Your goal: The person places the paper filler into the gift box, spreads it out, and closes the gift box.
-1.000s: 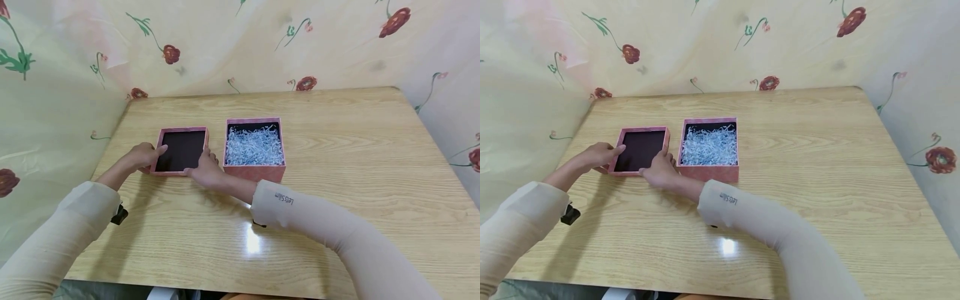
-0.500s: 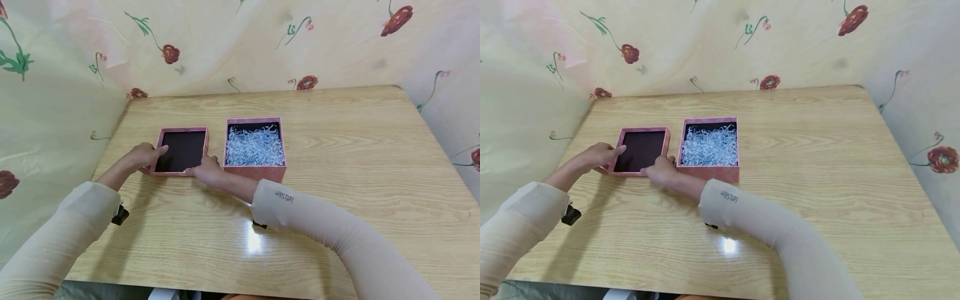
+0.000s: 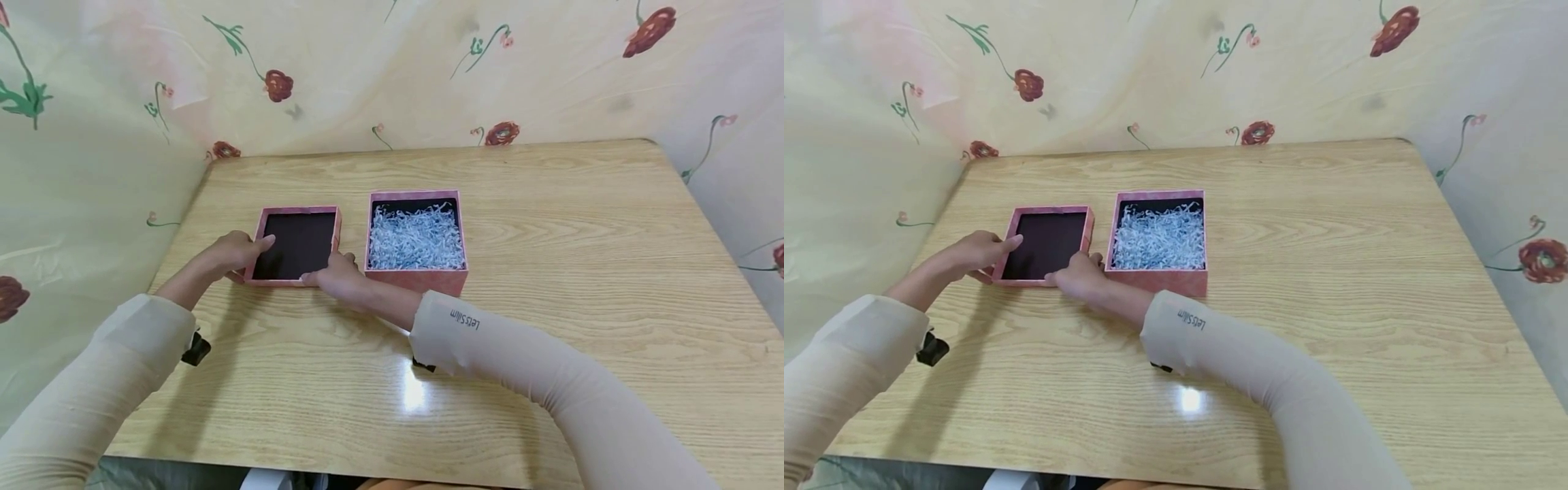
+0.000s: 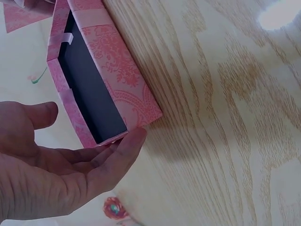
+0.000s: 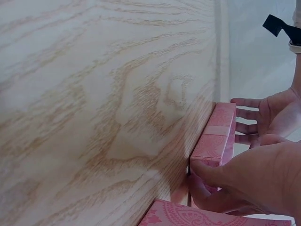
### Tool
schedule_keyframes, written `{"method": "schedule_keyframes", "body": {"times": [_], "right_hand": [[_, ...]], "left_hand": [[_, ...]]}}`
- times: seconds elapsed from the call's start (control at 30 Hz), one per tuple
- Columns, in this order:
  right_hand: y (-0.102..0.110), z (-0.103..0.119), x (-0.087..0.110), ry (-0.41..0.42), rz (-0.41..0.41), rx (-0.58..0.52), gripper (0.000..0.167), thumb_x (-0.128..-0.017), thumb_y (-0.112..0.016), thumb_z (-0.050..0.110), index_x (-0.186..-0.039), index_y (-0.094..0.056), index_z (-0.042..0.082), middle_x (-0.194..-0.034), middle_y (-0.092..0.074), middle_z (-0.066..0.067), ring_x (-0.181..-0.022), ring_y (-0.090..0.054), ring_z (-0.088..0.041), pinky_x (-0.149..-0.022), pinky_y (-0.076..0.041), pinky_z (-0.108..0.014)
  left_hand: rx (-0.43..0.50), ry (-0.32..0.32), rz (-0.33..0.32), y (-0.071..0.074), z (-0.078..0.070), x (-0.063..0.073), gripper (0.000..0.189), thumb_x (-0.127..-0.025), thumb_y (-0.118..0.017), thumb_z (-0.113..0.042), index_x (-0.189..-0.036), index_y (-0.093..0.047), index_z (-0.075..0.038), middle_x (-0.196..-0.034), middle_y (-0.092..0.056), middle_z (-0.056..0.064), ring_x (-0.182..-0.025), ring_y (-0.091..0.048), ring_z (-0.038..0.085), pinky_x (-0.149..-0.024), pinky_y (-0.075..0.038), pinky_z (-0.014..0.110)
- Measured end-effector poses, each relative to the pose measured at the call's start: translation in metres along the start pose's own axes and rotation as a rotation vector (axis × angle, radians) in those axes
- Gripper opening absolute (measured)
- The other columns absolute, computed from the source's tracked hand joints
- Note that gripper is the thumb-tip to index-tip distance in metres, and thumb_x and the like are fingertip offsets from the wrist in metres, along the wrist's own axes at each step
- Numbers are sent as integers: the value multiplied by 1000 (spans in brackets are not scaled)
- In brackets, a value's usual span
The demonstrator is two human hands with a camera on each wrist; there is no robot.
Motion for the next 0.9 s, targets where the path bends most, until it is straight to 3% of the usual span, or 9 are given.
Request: {"method": "schedule_keyframes", "body": {"times": [0.17, 0.33, 0.43, 0.57, 0.63, 0.73, 0.83, 0.9], "right_hand": [[0, 1, 0, 3, 1, -4, 77, -90, -65, 30, -150, -24, 3, -142, -27, -16, -126, -34, -29, -110, -31, -44], [0, 4, 1, 29, -14, -8, 75, -90, -65, 29, -149, -27, 3, -141, -29, -16, -125, -34, -29, -110, -31, -43], [0, 7, 3, 67, -22, -10, 70, -91, -65, 27, -148, -31, 5, -140, -30, -17, -124, -34, -28, -109, -32, -43], [1, 11, 4, 89, -37, 6, 67, -91, -65, 26, -147, -34, 7, -138, -32, -16, -124, -33, -28, -108, -31, -44], [2, 13, 4, 106, -49, 15, 65, -91, -65, 26, -147, -36, 8, -138, -33, -17, -125, -33, -28, -107, -32, -45], [3, 18, 5, 117, -69, 26, 66, -90, -66, 25, -147, -37, 9, -139, -34, -17, -126, -32, -29, -107, -31, -45], [6, 26, 7, 143, -77, 48, 66, -89, -67, 24, -147, -38, 10, -139, -37, -15, -127, -31, -29, -107, -31, -47], [9, 32, 10, 168, -71, 57, 62, -90, -66, 23, -145, -40, 10, -138, -39, -13, -128, -29, -28, -106, -31, -46]], "left_hand": [[60, -4, 39, 2, 1, 4, 68, -102, -31, -50, -122, -35, 15, -131, -35, 31, -107, -50, 40, -88, -51, 45], [77, -20, 62, 6, 2, 10, 66, -102, -29, -52, -107, -40, 13, -143, -27, 34, -120, -45, 48, -91, -50, 46], [76, -21, 62, 9, 1, 13, 71, -101, -28, -53, -120, -38, 15, -145, -24, 34, -123, -42, 50, -93, -49, 48], [79, -14, 63, 12, -2, 15, 82, -101, -28, -53, -142, -19, 18, -143, -25, 37, -123, -43, 50, -92, -49, 48], [82, -19, 63, 13, -3, 16, 81, -101, -28, -54, -139, -23, 17, -143, -25, 37, -122, -44, 50, -91, -50, 47], [92, -54, 55, 16, -3, 20, 73, -101, -28, -55, -116, -42, 15, -145, -24, 35, -120, -45, 50, -89, -51, 47], [103, -90, 37, 20, -4, 26, 72, -100, -28, -56, -108, -42, 14, -146, -23, 33, -117, -48, 49, -88, -52, 46], [108, -109, 21, 24, -6, 30, 73, -100, -28, -56, -115, -39, 15, -146, -24, 33, -116, -49, 49, -86, -53, 46]]}}
Point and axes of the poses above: each hand's wrist, its own x-axis away from the middle knuckle, its own y-axis out of the back of the hand, z = x × y, the point moved 2 cm from there along -x, towards the middle knuckle
